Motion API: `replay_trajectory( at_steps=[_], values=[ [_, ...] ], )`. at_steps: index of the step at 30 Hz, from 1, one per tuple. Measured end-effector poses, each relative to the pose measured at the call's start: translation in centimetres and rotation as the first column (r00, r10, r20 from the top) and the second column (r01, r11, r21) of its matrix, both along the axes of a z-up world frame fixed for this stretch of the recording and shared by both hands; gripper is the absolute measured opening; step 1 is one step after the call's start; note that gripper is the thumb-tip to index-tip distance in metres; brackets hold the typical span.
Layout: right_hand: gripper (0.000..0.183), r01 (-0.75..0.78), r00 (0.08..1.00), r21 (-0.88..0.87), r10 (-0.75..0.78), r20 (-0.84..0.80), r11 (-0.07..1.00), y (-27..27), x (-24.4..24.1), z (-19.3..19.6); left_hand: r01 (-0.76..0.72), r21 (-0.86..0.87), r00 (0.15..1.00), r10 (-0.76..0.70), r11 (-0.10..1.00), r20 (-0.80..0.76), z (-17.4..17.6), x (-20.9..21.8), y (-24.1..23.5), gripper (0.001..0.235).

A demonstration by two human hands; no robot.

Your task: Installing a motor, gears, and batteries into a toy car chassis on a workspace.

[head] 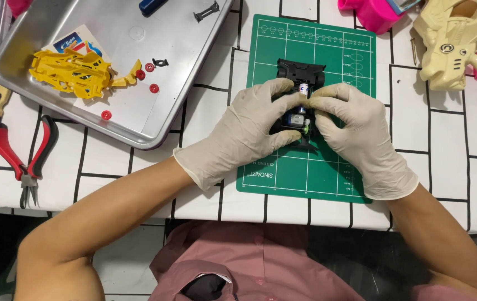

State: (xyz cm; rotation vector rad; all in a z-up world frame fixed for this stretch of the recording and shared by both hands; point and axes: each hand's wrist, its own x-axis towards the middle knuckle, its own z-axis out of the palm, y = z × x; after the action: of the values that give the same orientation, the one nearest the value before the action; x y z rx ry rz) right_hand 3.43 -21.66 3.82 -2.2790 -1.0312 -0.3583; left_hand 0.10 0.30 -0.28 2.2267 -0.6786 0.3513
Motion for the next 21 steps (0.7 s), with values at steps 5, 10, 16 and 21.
replay_trajectory(
  at_steps=[5, 10, 16, 21],
  values=[
    [0.026, -0.050, 0.999, 0.017, 0.050, 0.006, 0.999, -0.5, 0.6, -0.9, -0.012, -0.034, 0.995, 0.009, 0.999, -0.099, 0.2, 0.3, 0.0, 0.077],
    [0.033, -0.037, 0.997, -0.071, 0.042, 0.065, 0.997, -0.8, 0.5, -1.4, -0.004, -0.054, 0.995, -0.001, 0.999, -0.098, 0.5, 0.0, -0.1, 0.074],
    [0.036, -0.071, 0.996, -0.104, 0.076, 0.051, 0.992, -0.5, 0.3, -0.6, -0.074, 0.013, 0.978, 0.070, 0.997, 0.198, 4.7, -0.5, 1.5, 0.043],
    [0.035, -0.044, 0.999, -0.115, 0.046, 0.014, 0.992, -0.5, 0.6, -0.8, -0.232, -0.043, 0.896, 0.231, 0.972, 0.379, 9.7, 0.7, 8.4, 0.009]
  ],
)
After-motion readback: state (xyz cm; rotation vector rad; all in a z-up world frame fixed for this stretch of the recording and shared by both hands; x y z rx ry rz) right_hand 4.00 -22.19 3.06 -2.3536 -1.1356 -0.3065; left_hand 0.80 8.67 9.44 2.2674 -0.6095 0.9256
